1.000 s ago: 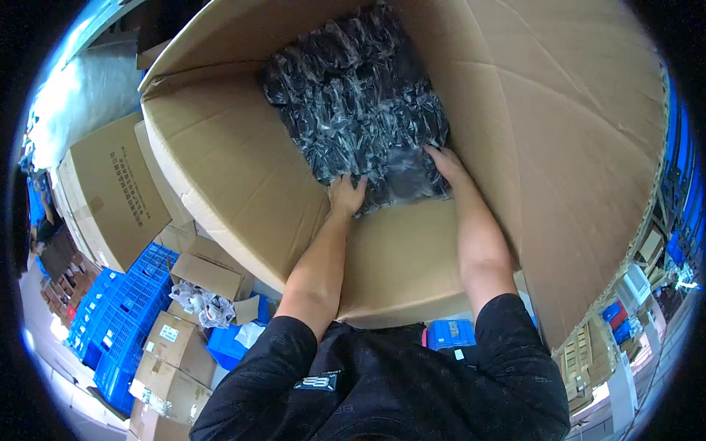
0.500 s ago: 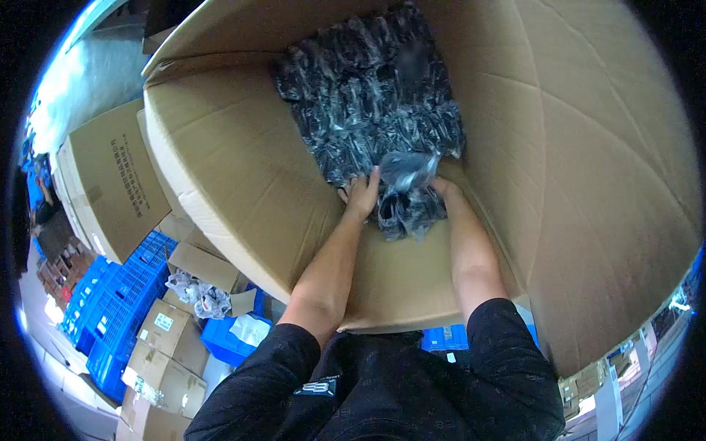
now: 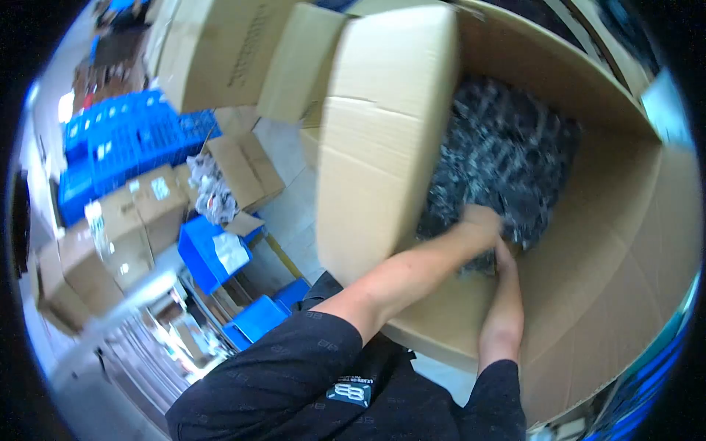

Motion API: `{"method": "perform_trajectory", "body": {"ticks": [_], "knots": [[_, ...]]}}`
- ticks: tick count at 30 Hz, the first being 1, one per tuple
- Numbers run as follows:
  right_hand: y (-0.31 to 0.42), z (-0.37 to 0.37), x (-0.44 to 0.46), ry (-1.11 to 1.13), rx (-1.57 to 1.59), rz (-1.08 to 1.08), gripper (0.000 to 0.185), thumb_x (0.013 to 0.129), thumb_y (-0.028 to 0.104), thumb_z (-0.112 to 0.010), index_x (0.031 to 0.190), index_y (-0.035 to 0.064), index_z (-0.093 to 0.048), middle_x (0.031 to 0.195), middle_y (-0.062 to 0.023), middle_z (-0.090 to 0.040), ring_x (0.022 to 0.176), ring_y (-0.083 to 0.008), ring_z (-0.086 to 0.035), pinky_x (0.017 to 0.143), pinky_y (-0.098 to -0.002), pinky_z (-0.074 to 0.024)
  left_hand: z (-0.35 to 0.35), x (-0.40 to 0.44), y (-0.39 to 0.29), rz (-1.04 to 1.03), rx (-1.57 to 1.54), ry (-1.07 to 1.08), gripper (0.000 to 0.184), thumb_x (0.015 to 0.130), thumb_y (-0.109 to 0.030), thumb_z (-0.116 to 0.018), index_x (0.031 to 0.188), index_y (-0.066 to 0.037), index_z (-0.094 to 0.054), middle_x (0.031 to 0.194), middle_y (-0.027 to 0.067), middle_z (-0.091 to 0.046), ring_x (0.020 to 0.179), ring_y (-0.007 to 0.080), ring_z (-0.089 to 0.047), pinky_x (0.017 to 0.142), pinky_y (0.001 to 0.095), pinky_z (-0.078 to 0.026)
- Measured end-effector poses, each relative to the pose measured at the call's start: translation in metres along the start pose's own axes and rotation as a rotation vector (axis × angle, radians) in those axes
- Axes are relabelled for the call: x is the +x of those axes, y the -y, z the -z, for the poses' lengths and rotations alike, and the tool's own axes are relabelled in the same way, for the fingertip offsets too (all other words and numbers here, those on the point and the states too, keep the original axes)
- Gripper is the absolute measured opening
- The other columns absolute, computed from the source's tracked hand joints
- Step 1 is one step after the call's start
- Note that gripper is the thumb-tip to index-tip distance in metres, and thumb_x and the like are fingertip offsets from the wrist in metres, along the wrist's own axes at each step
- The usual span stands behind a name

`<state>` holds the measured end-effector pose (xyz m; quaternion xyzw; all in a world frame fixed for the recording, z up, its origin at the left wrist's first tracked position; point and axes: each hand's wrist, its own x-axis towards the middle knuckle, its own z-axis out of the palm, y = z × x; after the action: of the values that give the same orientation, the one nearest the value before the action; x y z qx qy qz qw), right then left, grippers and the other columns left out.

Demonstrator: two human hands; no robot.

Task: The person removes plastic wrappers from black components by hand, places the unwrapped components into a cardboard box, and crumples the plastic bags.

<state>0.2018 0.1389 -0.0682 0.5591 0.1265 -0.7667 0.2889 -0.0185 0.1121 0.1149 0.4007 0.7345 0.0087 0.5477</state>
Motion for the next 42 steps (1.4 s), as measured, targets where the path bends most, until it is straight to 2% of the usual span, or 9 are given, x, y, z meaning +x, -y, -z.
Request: {"method": "perform_trajectory", "body": {"ticks": [3, 7, 9, 12, 17, 25, 28, 35, 42], "knots": [[-0.004, 0.022, 0.002, 0.024, -0.025, 0.083, 0.076, 0.083, 0.055, -0.06, 0.14, 0.0093, -0.042, 0.135, -0.0092, -0.052, 0.126, -0.0274, -0.045, 0.106, -0.0405, -0.0348, 0.106, -0.094, -0.069, -0.624, -0.108, -0.392, 0.019, 0.081, -0.022, -0.058, 0.073, -0.009, -0.069, 0.074, 0.0118, -0.068, 0.074, 0.03, -0.068, 0.065, 0.0381, -0.054], [-0.008, 0.05, 0.006, 0.018, -0.003, 0.178, 0.061, 0.09, 0.049, -0.053, 0.138, 0.0122, -0.044, 0.131, -0.0076, -0.054, 0.124, -0.0268, -0.047, 0.106, -0.0399, -0.035, 0.187, -0.204, 0.027, -1.265, -0.996, -0.833, 0.019, 0.081, -0.023, -0.062, 0.088, -0.007, -0.069, 0.075, 0.0084, -0.067, 0.07, 0.023, -0.065, 0.064, 0.0335, -0.052], [-0.008, 0.053, 0.007, 0.005, 0.042, 0.249, 0.054, 0.094, 0.045, -0.049, 0.137, 0.0136, -0.046, 0.129, -0.0068, -0.056, 0.124, -0.0264, -0.048, 0.106, -0.0396, -0.0351, 0.172, -0.202, 0.142, -1.084, -1.278, -1.166, 0.014, 0.087, -0.016, -0.058, 0.092, -0.006, -0.067, 0.08, 0.0054, -0.067, 0.069, 0.0122, -0.063, 0.063, 0.0271, -0.051], [-0.013, 0.017, 0.0, -0.123, 0.157, 0.275, 0.045, 0.095, 0.042, -0.047, 0.131, 0.0144, -0.051, 0.107, -0.0029, -0.062, 0.102, -0.0213, -0.056, 0.089, -0.0382, -0.0447, 0.127, -0.157, 0.32, 0.064, -1.108, -1.55, 0.024, 0.094, -0.024, -0.055, 0.097, -0.002, -0.064, 0.085, 0.0089, -0.067, 0.079, 0.0156, -0.064, 0.07, 0.0279, -0.051], [-0.089, 0.15, -0.111, -0.279, -0.041, 0.323, 0.042, 0.095, 0.04, -0.047, 0.128, 0.0143, -0.053, 0.101, -0.0016, -0.06, 0.095, -0.0194, -0.055, 0.083, -0.0366, -0.0443, -0.062, 0.006, 0.503, 1.122, -0.803, -0.976, 0.088, 0.074, -0.056, -0.07, 0.13, 0.005, -0.042, 0.128, 0.0282, -0.05, 0.124, 0.0407, -0.046, 0.109, 0.0468, -0.03], [-0.112, 0.166, -0.241, -0.519, -0.509, 0.286, 0.037, 0.096, 0.037, -0.046, 0.124, 0.0141, -0.055, 0.089, 0.0011, -0.057, 0.081, -0.0157, -0.052, 0.071, -0.0334, -0.0436, -0.088, -0.003, 0.462, 0.567, -1.82, -0.817, 0.047, 0.081, -0.008, -0.054, 0.126, 0.002, -0.047, 0.109, 0.0184, -0.061, 0.092, 0.0278, -0.065, 0.065, 0.0372, -0.054], [0.015, -0.013, -0.09, -0.503, -0.684, 0.289, 0.036, 0.096, 0.036, -0.046, 0.122, 0.014, -0.056, 0.085, 0.0021, -0.056, 0.076, -0.0143, -0.051, 0.067, -0.0322, -0.0433, -0.103, -0.097, 0.466, 0.541, -1.668, -0.803, 0.033, 0.081, -0.008, -0.055, 0.114, -0.002, -0.058, 0.082, 0.0072, -0.061, 0.059, 0.0136, -0.053, 0.044, 0.0298, -0.035], [0.009, -0.06, -0.145, -0.441, -0.755, 0.318, 0.03, 0.093, 0.029, -0.052, 0.11, 0.0074, -0.063, 0.069, 0.0011, -0.056, 0.062, -0.0112, -0.052, 0.056, -0.0293, -0.0424, -0.232, -0.402, 0.436, 0.7, -1.585, -1.133, 0.046, 0.075, 0.002, -0.049, 0.12, 0.004, -0.053, 0.105, 0.0117, -0.062, 0.09, 0.0209, -0.061, 0.074, 0.0312, -0.049], [-0.032, -0.188, -0.246, -0.695, -1.115, 1.333, 0.032, 0.088, 0.024, -0.061, 0.112, 0.0026, -0.063, 0.103, -0.0148, -0.068, 0.096, -0.0252, -0.065, 0.084, -0.0335, -0.0502, -0.323, -0.562, 0.363, 0.692, -1.673, -1.738, 0.043, 0.076, -0.003, -0.055, 0.119, 0.003, -0.053, 0.107, 0.0128, -0.06, 0.096, 0.0243, -0.062, 0.076, 0.0371, -0.053]]}}
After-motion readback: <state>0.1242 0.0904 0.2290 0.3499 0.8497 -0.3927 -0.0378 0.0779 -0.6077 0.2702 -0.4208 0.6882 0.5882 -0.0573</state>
